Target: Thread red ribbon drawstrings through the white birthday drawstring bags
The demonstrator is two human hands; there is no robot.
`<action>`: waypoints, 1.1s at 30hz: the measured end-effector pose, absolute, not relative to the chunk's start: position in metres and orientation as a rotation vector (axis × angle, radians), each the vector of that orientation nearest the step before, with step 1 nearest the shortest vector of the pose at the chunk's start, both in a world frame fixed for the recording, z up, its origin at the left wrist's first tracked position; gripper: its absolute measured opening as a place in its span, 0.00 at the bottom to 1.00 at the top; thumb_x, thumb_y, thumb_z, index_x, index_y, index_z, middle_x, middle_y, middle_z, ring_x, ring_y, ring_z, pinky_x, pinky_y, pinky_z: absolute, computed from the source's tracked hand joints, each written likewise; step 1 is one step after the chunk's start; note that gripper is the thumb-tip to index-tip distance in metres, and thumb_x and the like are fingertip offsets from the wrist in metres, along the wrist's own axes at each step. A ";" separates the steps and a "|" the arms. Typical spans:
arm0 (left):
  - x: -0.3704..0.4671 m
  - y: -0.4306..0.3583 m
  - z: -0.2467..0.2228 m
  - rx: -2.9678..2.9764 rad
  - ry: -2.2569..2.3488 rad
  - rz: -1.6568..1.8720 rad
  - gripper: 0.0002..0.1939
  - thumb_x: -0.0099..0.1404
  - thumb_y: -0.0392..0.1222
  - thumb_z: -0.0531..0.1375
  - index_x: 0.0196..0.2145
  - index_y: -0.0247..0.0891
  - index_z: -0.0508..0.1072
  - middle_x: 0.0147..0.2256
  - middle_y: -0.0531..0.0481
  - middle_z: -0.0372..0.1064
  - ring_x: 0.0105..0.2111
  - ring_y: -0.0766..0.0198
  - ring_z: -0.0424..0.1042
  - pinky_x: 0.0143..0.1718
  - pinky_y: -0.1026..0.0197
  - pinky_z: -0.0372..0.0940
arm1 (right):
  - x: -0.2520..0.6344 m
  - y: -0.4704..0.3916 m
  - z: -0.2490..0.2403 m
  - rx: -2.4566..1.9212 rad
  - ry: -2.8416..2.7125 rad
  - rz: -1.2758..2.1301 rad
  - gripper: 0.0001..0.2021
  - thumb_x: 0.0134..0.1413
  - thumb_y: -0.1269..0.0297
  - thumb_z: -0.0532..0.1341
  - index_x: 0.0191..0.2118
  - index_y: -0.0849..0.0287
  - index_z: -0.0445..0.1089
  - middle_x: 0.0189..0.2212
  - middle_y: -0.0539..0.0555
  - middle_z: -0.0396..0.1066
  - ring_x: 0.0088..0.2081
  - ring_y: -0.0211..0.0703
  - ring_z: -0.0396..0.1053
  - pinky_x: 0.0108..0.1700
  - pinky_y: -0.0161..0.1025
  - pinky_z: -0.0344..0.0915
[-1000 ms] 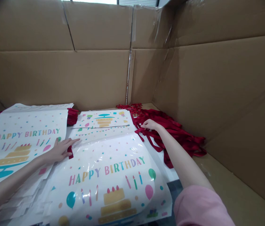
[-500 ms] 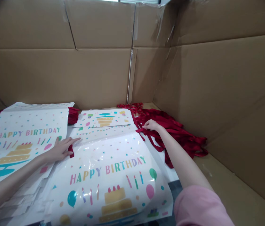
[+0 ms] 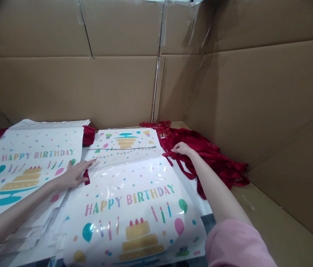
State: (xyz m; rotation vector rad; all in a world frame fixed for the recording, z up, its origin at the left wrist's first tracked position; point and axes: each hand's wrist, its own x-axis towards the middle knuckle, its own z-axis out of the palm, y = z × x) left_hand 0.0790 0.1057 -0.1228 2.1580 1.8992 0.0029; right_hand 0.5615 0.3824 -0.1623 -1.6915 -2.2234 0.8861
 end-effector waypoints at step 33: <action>0.079 0.106 -0.122 2.099 1.886 0.025 0.38 0.62 0.45 0.52 0.65 0.51 0.38 0.54 0.41 0.59 0.54 0.43 0.59 0.53 0.24 0.27 | 0.547 0.361 -0.145 -1.752 -2.208 0.561 0.09 0.45 0.60 0.64 0.26 0.62 0.74 0.24 0.55 0.73 0.28 0.42 0.69 0.31 0.34 0.63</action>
